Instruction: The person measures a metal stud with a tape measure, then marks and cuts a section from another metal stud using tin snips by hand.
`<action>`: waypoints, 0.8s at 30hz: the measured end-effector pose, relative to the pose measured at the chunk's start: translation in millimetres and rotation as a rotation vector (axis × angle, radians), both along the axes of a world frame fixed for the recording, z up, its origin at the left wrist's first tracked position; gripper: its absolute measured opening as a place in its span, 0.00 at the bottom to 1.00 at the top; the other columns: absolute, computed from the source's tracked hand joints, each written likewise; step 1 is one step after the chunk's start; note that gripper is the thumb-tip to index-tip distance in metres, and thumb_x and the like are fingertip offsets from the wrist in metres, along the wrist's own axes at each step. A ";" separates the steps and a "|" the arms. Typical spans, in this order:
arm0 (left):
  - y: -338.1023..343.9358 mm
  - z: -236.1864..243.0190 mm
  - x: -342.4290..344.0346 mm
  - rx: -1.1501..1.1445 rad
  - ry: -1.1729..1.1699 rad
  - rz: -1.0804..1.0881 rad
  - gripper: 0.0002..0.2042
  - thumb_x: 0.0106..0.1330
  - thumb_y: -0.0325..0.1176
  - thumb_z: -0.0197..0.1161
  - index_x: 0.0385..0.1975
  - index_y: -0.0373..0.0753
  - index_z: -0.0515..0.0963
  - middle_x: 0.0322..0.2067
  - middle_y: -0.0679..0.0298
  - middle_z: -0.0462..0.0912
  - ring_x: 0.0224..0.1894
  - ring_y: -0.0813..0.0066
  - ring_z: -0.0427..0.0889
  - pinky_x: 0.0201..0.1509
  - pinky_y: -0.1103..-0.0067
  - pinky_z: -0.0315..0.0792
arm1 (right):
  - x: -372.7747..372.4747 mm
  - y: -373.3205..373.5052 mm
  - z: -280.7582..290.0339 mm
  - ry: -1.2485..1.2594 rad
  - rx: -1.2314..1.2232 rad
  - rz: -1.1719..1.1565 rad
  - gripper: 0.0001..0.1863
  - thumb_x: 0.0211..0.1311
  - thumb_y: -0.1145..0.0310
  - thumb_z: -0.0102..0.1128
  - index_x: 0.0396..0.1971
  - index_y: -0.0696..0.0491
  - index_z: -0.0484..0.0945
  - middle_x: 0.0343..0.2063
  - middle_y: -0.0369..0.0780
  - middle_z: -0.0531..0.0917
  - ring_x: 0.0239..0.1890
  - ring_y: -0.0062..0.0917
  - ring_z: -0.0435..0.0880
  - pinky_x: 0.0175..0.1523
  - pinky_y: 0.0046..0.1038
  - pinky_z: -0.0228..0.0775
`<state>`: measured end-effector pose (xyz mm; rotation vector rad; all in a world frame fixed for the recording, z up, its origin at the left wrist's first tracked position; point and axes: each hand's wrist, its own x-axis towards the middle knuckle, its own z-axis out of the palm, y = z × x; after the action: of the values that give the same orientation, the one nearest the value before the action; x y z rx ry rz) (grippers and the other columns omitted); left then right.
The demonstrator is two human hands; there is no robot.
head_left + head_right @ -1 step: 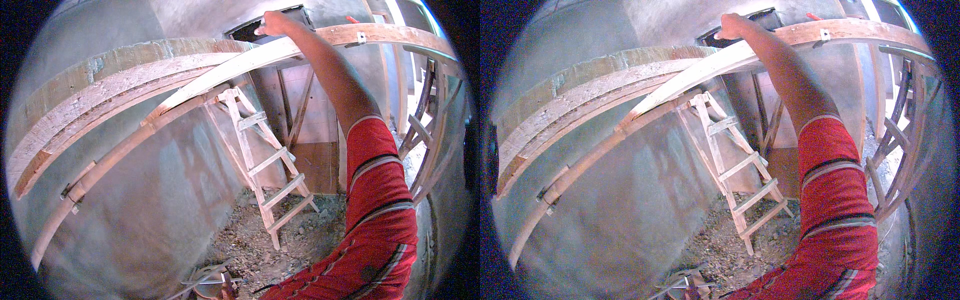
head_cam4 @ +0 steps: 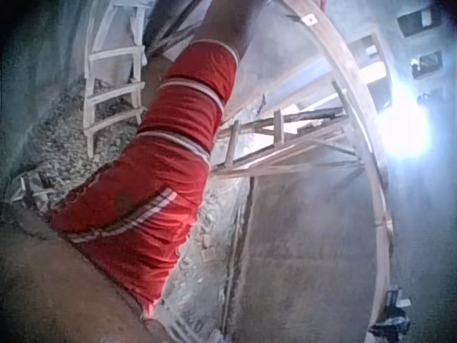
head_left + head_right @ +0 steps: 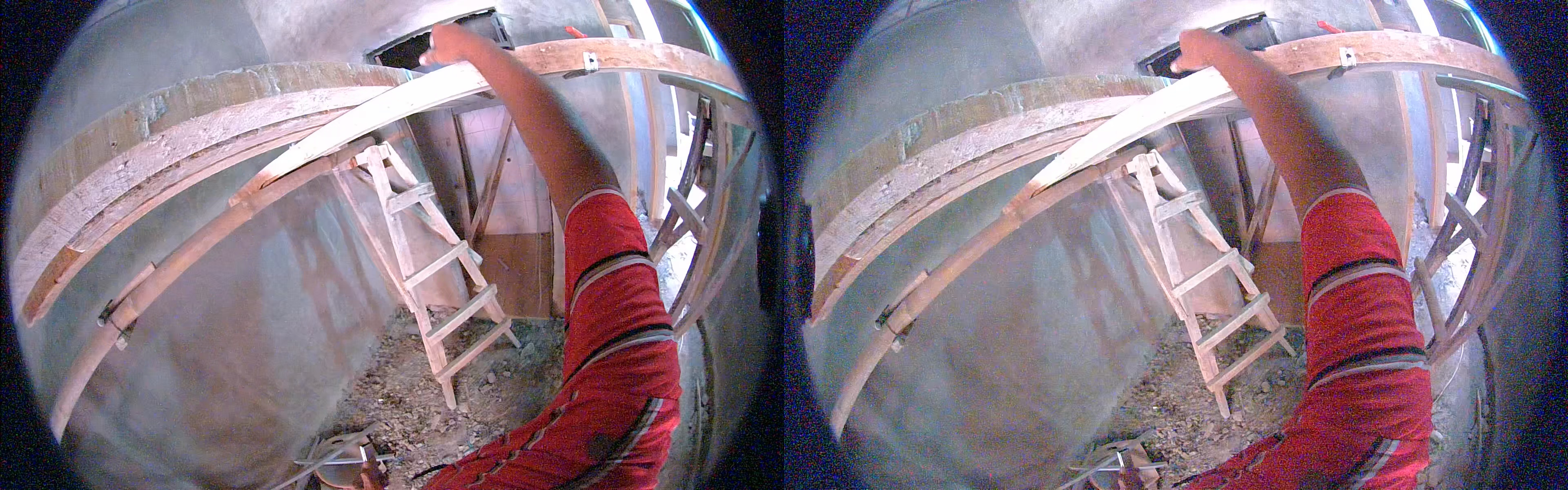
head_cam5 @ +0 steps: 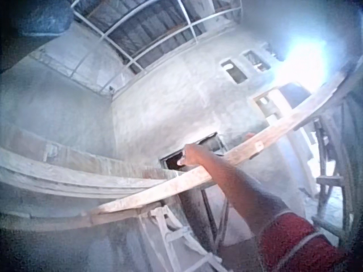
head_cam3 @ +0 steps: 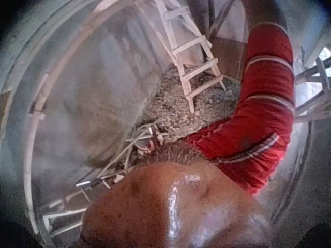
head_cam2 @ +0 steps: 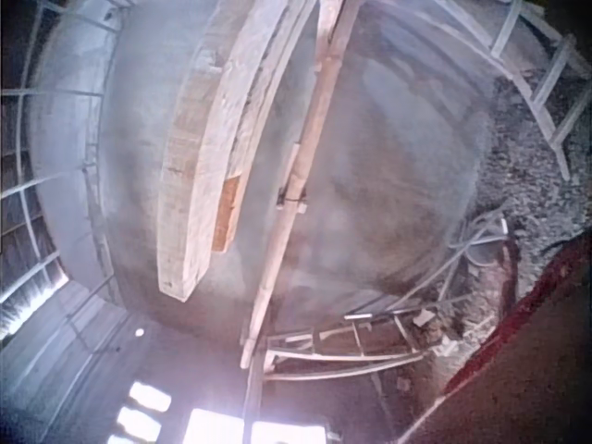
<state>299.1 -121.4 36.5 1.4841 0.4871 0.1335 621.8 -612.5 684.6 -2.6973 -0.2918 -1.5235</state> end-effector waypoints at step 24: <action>-76.5 5.3 86.6 0.013 0.007 -0.099 0.24 0.70 0.54 0.57 0.27 0.37 0.78 0.20 0.69 0.74 0.22 0.80 0.70 0.26 0.77 0.65 | -91.9 -218.8 74.0 0.836 0.308 -0.521 0.15 0.58 0.62 0.59 0.39 0.56 0.86 0.36 0.46 0.87 0.38 0.34 0.87 0.47 0.42 0.76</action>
<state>385.7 -197.9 41.7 1.5187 0.4180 0.0539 529.9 -831.4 758.6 -2.9448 0.6442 -0.2943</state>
